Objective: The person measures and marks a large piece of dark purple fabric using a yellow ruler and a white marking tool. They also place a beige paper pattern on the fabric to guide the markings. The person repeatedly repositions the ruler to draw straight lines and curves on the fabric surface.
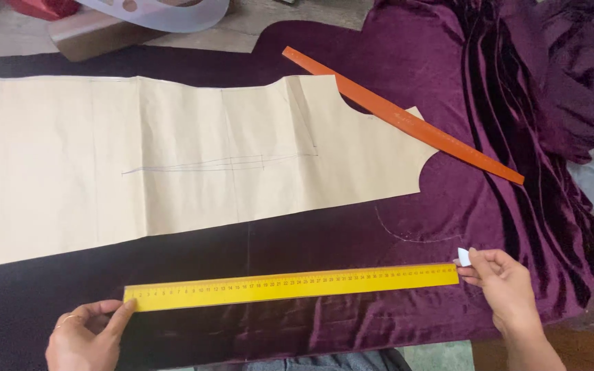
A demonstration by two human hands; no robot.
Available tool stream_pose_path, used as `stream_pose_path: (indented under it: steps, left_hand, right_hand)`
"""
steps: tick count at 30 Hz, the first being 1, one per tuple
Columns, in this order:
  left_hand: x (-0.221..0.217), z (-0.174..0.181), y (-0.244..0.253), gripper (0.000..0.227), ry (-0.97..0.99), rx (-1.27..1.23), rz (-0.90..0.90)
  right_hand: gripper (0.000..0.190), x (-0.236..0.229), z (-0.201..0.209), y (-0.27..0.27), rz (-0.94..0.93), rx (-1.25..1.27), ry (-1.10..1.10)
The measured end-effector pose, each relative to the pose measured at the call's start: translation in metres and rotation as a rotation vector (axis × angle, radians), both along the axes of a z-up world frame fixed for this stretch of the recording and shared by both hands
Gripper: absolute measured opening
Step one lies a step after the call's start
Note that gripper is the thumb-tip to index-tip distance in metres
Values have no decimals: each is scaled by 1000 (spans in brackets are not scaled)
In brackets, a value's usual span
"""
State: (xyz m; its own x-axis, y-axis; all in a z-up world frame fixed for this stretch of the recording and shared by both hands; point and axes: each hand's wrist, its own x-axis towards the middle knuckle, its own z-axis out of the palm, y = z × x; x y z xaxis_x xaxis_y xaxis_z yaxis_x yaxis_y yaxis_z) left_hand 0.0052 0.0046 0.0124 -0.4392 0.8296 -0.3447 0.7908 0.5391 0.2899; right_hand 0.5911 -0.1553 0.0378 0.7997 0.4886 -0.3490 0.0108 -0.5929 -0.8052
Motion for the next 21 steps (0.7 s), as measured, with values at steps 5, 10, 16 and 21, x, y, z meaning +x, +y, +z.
stream_pose_path:
  steps: [5, 10, 16, 21]
  left_hand:
    - [7, 13, 1, 29, 3, -6, -22]
    - [12, 25, 3, 31, -45, -45, -4]
    - [20, 41, 4, 27, -87, -30, 32]
    - [19, 39, 2, 26, -106, -14, 41]
  right_hand:
    - [17, -1, 3, -1, -1, -11, 21]
    - [15, 8, -6, -7, -14, 44, 59]
    - [14, 9, -6, -11, 0, 36, 47]
    - [17, 14, -11, -14, 36, 17, 44]
